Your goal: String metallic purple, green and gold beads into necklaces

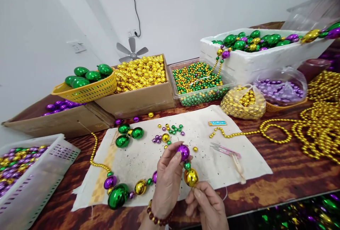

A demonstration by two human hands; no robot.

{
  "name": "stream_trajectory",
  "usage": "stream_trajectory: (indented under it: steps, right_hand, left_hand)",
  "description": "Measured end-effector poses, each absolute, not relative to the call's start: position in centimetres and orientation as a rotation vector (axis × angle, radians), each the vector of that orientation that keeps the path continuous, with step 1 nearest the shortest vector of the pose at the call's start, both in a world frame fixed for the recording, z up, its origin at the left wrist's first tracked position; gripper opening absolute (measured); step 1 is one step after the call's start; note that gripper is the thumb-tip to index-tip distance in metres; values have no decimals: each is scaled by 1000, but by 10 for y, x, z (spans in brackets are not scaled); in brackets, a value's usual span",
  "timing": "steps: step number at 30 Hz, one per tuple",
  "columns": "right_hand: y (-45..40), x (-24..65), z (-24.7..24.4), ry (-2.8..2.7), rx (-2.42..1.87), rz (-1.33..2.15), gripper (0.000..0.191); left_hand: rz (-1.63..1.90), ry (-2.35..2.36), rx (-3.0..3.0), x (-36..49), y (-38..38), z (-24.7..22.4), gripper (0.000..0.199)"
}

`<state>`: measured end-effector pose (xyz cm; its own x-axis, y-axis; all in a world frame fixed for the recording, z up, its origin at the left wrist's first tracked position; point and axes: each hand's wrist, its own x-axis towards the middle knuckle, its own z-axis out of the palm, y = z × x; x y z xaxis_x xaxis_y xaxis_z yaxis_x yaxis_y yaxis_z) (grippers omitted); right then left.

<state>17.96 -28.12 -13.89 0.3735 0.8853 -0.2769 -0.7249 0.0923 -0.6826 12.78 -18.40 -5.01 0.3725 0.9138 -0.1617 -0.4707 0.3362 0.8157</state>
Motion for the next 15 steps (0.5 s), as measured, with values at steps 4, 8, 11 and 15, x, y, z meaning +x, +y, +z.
stream_trajectory:
  steps: [4, 8, 11, 15]
  right_hand:
    - [-279, 189, -142, -240, -912, 1171, 25]
    - [-278, 199, -148, -321, -960, 1166, 24]
    - [-278, 206, -151, -387, -1007, 1177, 27]
    - [-278, 221, -153, -449, -1089, 1191, 29]
  left_hand:
    - [991, 685, 764, 129, -184, -50, 29]
    - [955, 714, 831, 132, -184, -52, 28]
    - [862, 776, 1026, 127, -181, -50, 31]
    - [696, 855, 1425, 112, -156, -41, 37]
